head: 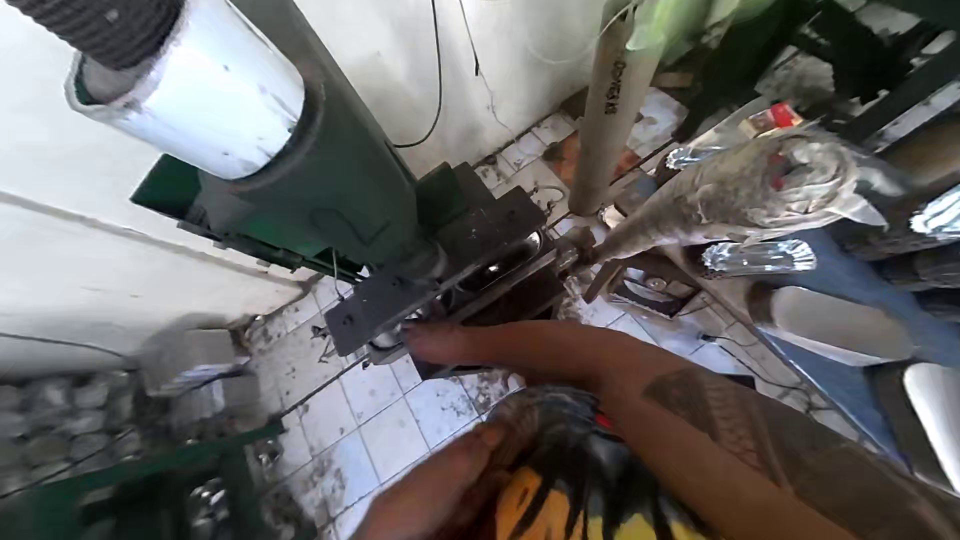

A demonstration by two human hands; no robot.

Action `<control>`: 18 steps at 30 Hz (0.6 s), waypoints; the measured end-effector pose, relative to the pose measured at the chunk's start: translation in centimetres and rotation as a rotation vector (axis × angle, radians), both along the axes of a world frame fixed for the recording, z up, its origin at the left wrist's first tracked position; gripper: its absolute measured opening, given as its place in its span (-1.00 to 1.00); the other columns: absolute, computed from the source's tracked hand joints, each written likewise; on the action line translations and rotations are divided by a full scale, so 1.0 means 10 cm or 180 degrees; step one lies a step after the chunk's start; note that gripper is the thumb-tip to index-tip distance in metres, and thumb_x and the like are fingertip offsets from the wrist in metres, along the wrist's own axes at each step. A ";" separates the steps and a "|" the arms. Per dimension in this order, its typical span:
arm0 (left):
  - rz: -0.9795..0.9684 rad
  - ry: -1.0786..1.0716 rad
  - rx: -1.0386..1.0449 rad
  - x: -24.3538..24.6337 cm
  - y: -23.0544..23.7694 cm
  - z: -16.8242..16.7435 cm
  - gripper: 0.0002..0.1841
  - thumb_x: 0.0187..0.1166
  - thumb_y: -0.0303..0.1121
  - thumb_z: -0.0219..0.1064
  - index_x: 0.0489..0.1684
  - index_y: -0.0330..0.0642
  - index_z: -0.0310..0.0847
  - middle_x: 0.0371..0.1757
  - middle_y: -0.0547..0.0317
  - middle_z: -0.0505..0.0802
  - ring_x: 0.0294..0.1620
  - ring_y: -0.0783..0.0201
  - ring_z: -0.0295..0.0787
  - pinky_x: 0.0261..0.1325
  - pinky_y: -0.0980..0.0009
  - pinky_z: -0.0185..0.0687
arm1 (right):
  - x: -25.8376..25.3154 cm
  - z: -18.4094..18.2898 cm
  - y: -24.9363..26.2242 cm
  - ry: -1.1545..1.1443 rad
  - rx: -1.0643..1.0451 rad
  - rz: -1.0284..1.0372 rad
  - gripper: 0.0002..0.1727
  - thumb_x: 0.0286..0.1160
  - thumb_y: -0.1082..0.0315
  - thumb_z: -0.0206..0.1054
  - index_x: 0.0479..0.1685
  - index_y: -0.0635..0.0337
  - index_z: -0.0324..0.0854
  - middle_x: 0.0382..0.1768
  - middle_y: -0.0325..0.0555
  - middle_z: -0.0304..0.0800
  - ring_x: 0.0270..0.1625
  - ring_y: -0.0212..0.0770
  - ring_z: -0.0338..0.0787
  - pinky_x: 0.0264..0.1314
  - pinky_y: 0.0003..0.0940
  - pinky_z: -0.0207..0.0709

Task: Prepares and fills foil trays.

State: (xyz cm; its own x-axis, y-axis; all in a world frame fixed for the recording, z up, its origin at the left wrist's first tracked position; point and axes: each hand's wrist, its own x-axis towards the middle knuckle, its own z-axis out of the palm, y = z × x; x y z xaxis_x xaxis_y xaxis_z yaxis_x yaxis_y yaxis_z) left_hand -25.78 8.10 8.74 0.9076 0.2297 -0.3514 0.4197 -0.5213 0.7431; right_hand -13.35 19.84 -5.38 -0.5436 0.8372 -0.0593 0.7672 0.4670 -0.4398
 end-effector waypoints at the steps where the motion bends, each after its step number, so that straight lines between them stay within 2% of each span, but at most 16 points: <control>1: 0.0136 0.0218 -0.0222 0.06 -0.11 0.04 -0.53 0.65 -0.37 0.32 0.48 -0.42 0.45 0.23 -0.29 0.75 0.25 -0.05 0.77 0.36 0.04 0.66 | -0.07 0.06 0.04 0.0026 -0.0067 0.0130 -0.69 0.68 0.47 0.19 0.31 0.34 0.63 0.47 0.10 0.62 0.52 0.19 0.59 0.50 0.48 0.33; 3: 0.0491 0.0355 -0.0496 0.08 -0.27 0.00 -0.50 0.62 -0.44 0.30 0.51 -0.45 0.38 0.32 -0.33 0.70 0.32 -0.06 0.72 0.41 0.06 0.62 | 0.12 0.18 0.02 -0.0034 -0.0217 0.0271 -0.64 0.67 0.47 0.22 0.39 0.34 0.61 0.54 0.14 0.57 0.60 0.22 0.51 0.59 0.45 0.26; 4: 0.0606 0.0324 -0.0577 0.06 -0.33 -0.04 -0.57 0.63 -0.44 0.27 0.42 -0.46 0.46 0.25 -0.31 0.72 0.28 -0.05 0.73 0.39 0.06 0.62 | 0.34 0.32 -0.06 -0.0253 -0.0361 0.0381 -0.62 0.66 0.45 0.25 0.40 0.36 0.60 0.55 0.19 0.56 0.63 0.26 0.47 0.61 0.43 0.25; 5: 0.0648 0.0237 -0.0576 0.05 -0.38 -0.10 -0.68 0.62 -0.44 0.22 0.21 -0.48 0.61 0.06 -0.29 0.77 0.13 -0.07 0.75 0.26 0.03 0.63 | 0.59 0.52 -0.13 -0.0636 -0.0572 0.0508 -0.62 0.65 0.38 0.29 0.36 0.38 0.63 0.49 0.24 0.59 0.60 0.30 0.48 0.57 0.44 0.28; 6: 0.0513 0.0350 -0.0561 0.07 -0.38 -0.14 -0.70 0.68 -0.41 0.15 0.12 -0.46 0.68 -0.03 -0.27 0.79 0.06 -0.10 0.77 0.21 -0.02 0.64 | 0.89 0.79 -0.21 -0.0992 -0.0829 0.0619 -0.66 0.60 0.31 0.35 0.19 0.35 0.71 0.29 0.26 0.69 0.44 0.33 0.60 0.35 0.47 0.44; 7: 0.0255 0.0558 -0.0557 0.10 -0.36 -0.16 -0.66 0.74 -0.36 0.08 0.14 -0.43 0.70 -0.02 -0.26 0.82 0.07 -0.13 0.80 0.23 -0.09 0.65 | 1.20 1.14 -0.29 -0.1295 -0.1200 0.0633 -0.70 0.54 0.25 0.39 0.05 0.30 0.77 0.07 0.24 0.77 0.23 0.32 0.72 0.15 0.46 0.52; 9: -0.0239 0.0801 -0.0806 0.20 -0.25 -0.24 -0.63 0.76 -0.30 0.04 0.05 -0.40 0.72 -0.15 -0.23 0.83 -0.04 -0.14 0.81 0.11 -0.17 0.64 | 1.95 1.70 -0.39 -0.1305 -0.1816 0.0398 -0.63 0.55 0.14 0.46 0.11 0.25 0.80 0.02 0.21 0.83 0.21 0.28 0.75 0.26 0.42 0.46; 10: -0.0423 0.0772 -0.1161 0.27 -0.17 -0.34 -0.64 0.75 -0.27 0.08 -0.07 -0.40 0.72 -0.24 -0.15 0.81 -0.15 -0.05 0.78 0.00 -0.09 0.63 | 2.37 1.86 -0.40 -0.1050 -0.1824 0.0090 -0.62 0.56 0.13 0.47 0.13 0.24 0.79 0.00 0.16 0.85 0.17 0.20 0.78 0.30 0.31 0.51; 11: -0.0521 0.0547 -0.1637 0.32 -0.10 -0.51 -0.65 0.71 -0.23 0.15 -0.17 -0.37 0.74 -0.33 -0.01 0.79 -0.27 0.15 0.72 -0.12 0.10 0.64 | 2.81 1.96 -0.39 -0.0683 -0.1695 -0.0337 -0.67 0.57 0.20 0.46 0.14 0.25 0.76 -0.06 0.11 0.85 0.06 0.10 0.81 0.24 0.15 0.60; 12: -0.0587 0.0285 -0.2085 0.39 -0.09 -0.72 -0.65 0.66 -0.14 0.21 -0.21 -0.30 0.73 -0.37 0.18 0.77 -0.35 0.38 0.67 -0.21 0.32 0.65 | 3.23 1.97 -0.36 -0.0299 -0.1433 -0.0785 -0.71 0.59 0.27 0.42 0.14 0.25 0.72 -0.15 0.08 0.82 -0.08 0.03 0.80 0.07 0.10 0.65; 13: -0.0676 0.0106 -0.2438 0.50 -0.12 -0.88 -0.63 0.62 -0.08 0.25 -0.20 -0.27 0.71 -0.35 0.27 0.75 -0.33 0.48 0.64 -0.17 0.42 0.62 | 3.55 2.01 -0.39 -0.0084 -0.1240 -0.1231 -0.68 0.62 0.27 0.38 0.24 0.22 0.65 -0.13 0.07 0.80 -0.10 0.01 0.80 0.01 0.09 0.68; 14: -0.0783 -0.0050 -0.2606 0.66 -0.19 -0.98 -0.63 0.60 -0.05 0.28 -0.22 -0.24 0.68 -0.34 0.31 0.72 -0.32 0.54 0.60 -0.17 0.47 0.58 | 3.77 2.09 -0.55 0.0114 -0.1112 -0.1616 -0.60 0.68 0.22 0.33 0.35 0.26 0.59 -0.02 0.16 0.78 0.00 0.09 0.79 0.11 0.21 0.62; 16: -0.0925 -0.0142 -0.2539 0.99 -0.31 -1.02 -0.63 0.63 -0.05 0.26 -0.22 -0.23 0.70 -0.29 0.31 0.73 -0.25 0.55 0.62 -0.08 0.50 0.59 | 3.85 2.11 -1.15 0.0428 -0.0853 -0.2105 -0.40 0.68 -0.11 0.26 0.43 0.19 0.59 0.11 0.14 0.79 0.10 0.05 0.80 0.18 0.20 0.64; 17: -0.0896 -0.0072 -0.2431 1.17 -0.33 -0.98 -0.64 0.64 -0.12 0.25 -0.20 -0.30 0.73 -0.20 0.22 0.75 -0.16 0.48 0.63 0.03 0.43 0.58 | 3.77 2.11 -1.54 0.0520 -0.0778 -0.2228 -0.33 0.63 -0.10 0.33 0.55 0.20 0.53 0.27 0.20 0.75 0.23 0.12 0.78 0.30 0.22 0.61; 18: -0.0754 0.0069 -0.2305 1.38 -0.33 -0.91 -0.70 0.63 -0.22 0.28 -0.11 -0.34 0.75 -0.13 0.16 0.78 -0.12 0.44 0.67 0.07 0.39 0.62 | 3.61 2.18 -1.96 0.0487 -0.0913 -0.2479 -0.33 0.57 0.00 0.43 0.58 0.18 0.50 0.35 0.18 0.72 0.31 0.13 0.76 0.36 0.18 0.59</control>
State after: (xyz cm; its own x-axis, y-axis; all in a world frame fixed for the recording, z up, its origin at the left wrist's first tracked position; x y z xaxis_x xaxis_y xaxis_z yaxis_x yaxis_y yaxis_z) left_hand -12.02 4.84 -0.38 0.8951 -0.2651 -0.3585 0.3757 0.0153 0.9266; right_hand 22.70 0.24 16.41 0.1635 0.9399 -0.2996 0.7460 -0.3166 -0.5859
